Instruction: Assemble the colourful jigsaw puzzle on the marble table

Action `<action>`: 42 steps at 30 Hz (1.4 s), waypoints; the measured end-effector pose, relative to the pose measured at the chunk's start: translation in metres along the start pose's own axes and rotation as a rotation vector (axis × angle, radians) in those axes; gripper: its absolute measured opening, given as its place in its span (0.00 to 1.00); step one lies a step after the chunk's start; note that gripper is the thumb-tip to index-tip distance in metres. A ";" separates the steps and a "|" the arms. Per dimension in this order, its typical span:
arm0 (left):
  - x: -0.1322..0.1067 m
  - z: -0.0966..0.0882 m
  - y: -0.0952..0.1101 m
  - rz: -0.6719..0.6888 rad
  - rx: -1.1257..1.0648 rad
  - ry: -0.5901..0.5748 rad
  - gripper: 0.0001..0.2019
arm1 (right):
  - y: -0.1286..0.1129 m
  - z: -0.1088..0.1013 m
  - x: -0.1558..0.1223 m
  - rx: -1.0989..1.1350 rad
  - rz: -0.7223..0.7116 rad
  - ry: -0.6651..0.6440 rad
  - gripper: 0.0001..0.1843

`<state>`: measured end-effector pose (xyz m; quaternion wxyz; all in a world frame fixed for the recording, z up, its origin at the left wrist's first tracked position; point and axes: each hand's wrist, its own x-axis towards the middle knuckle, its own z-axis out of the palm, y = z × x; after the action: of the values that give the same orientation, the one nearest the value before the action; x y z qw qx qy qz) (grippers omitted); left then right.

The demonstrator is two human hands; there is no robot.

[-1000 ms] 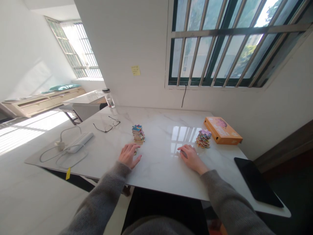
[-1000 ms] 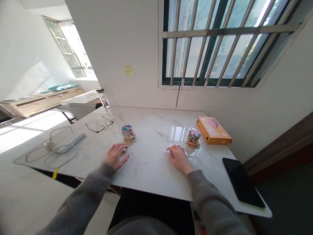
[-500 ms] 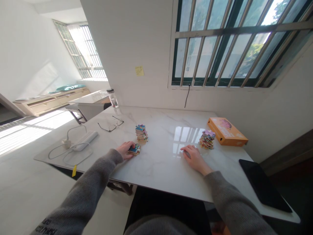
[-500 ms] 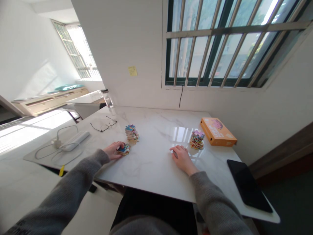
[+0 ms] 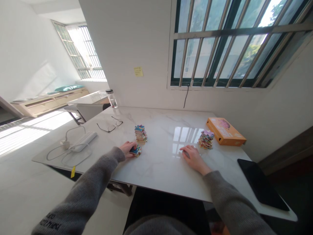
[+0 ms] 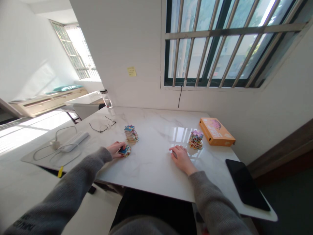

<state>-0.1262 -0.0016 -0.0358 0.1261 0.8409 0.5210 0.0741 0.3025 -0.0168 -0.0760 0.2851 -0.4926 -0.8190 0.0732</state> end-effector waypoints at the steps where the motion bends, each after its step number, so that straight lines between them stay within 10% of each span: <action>1: 0.003 0.000 0.003 -0.003 0.024 -0.009 0.15 | 0.000 0.000 0.000 0.003 0.000 -0.002 0.13; 12: 0.028 0.038 0.053 0.057 0.061 0.062 0.16 | -0.008 0.000 0.002 0.039 -0.002 -0.018 0.13; 22: 0.056 0.052 0.115 0.221 -0.001 0.020 0.18 | -0.064 0.029 0.023 0.315 0.010 -0.136 0.26; 32: 0.035 0.056 0.107 0.155 -0.179 0.179 0.20 | -0.070 0.025 0.031 0.445 0.054 -0.305 0.36; 42: 0.033 0.067 0.112 0.096 -0.608 0.103 0.34 | -0.068 0.027 0.024 0.709 -0.020 -0.334 0.41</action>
<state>0.0020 -0.0292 -0.0677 0.3418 0.7835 0.4403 0.2747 0.2277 -0.0259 -0.0617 0.3010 -0.3367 -0.7829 0.4279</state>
